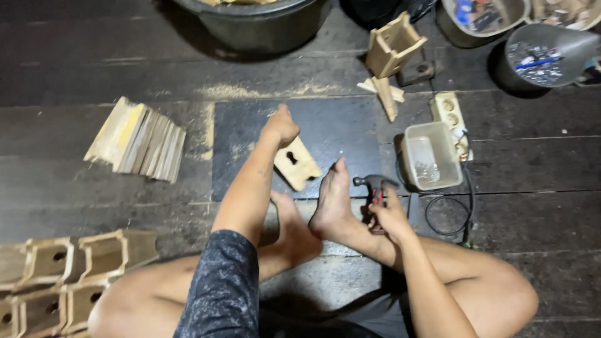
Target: The person sits on the floor and assembles small wooden boxes by inserting nails into pre-drilled holes and hammering them in. They handle multiple wooden pieces, align them, and use a hammer to secure the joints.
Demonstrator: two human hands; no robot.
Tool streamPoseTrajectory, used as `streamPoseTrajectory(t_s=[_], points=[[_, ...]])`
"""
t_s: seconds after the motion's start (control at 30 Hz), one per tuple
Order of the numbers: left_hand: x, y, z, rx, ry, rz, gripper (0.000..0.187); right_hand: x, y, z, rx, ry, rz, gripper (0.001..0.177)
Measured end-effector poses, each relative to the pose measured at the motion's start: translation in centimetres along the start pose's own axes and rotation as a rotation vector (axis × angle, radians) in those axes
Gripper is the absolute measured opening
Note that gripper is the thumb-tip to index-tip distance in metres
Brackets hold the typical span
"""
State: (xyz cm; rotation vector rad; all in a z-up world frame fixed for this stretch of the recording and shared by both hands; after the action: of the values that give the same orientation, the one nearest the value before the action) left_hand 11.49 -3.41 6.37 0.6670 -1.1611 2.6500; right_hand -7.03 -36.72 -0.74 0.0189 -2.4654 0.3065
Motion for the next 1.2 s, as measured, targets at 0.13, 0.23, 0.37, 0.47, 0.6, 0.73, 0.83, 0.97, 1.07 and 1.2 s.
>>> streamPoseTrajectory(t_s=[0.13, 0.23, 0.37, 0.47, 0.6, 0.73, 0.83, 0.97, 1.07, 1.2], points=[[2.5, -1.8, 8.1, -0.246, 0.071, -0.212, 0.066, 3.9, -1.1, -5.6, 0.518, 0.047, -0.012, 0.072], [3.3, 2.3, 10.2, -0.591, 0.207, -0.388, 0.059, 1.0, -4.8, -4.9, 0.712, -0.114, -0.015, 0.052], [4.8, 7.7, 9.0, -0.911, 0.499, -0.381, 0.057, -6.7, -14.3, -4.4, 0.805, -0.318, 0.334, 0.031], [7.1, 6.8, 8.0, -0.926, 0.683, -0.241, 0.057, -10.5, -17.1, -3.4, 0.939, -0.248, 0.347, 0.040], [9.3, 1.9, 5.4, -0.688, 0.478, -0.033, 0.097, -12.2, -14.7, -4.5, 1.089, -0.025, 0.072, 0.050], [5.4, 3.6, -1.9, -0.444, 0.468, -0.048, 0.099, -15.9, -15.1, -2.5, 1.199, -0.002, 0.020, 0.041], [5.0, 5.1, -3.2, -0.374, 0.500, -0.010, 0.099, -13.9, -14.2, -3.2, 1.237, 0.028, 0.010, 0.040], [4.5, 6.1, -4.4, -0.363, 0.534, 0.102, 0.090, -12.7, -13.5, -4.9, 1.161, -0.049, -0.012, 0.045], [6.3, 6.7, -3.8, -0.388, 0.562, 0.203, 0.078, -13.0, -14.4, -4.6, 1.088, -0.111, 0.008, 0.044], [6.1, 9.6, -4.2, -0.415, 0.549, 0.342, 0.063, -15.0, -16.3, -3.3, 1.046, -0.225, 0.064, 0.043]])
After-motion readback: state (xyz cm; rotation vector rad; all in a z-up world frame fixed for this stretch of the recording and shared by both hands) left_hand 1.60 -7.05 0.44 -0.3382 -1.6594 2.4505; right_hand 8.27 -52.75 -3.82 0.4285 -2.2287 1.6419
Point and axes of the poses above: each hand's wrist, its own x-axis away from the middle knuckle, its own y-axis out of the palm, z = x × y, the point moved 4 cm from there along -x, towards the middle knuckle, and after that the axes turned 6 degrees about -z, right-handed, at the moved point
